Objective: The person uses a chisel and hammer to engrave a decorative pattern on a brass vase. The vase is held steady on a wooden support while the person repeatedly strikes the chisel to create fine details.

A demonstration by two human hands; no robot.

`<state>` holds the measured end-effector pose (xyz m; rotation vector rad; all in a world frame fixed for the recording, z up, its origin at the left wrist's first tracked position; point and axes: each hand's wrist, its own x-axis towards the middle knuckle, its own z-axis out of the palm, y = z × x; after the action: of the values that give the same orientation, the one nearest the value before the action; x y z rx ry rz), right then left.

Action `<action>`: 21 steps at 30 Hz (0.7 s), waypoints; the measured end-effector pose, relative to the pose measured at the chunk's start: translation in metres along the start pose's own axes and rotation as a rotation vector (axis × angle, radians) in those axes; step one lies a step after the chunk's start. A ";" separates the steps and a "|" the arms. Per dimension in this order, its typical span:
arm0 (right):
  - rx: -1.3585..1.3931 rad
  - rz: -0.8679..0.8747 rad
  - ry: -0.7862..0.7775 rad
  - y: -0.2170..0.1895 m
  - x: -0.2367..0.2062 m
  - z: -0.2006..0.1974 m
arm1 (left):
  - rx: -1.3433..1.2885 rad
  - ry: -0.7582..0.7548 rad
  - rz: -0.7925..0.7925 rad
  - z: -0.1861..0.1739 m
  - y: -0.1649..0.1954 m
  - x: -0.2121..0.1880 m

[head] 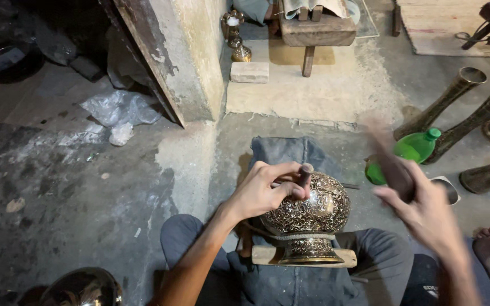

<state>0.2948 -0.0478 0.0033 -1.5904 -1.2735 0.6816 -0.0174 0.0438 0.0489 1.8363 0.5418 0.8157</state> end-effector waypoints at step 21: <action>-0.377 -0.458 -0.153 -0.134 0.043 0.014 | 0.082 -0.006 0.042 -0.001 -0.015 -0.003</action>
<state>0.2400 -0.0025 0.1252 -1.4727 -1.8879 0.2867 -0.0195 0.0483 0.0343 1.9300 0.5415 0.8267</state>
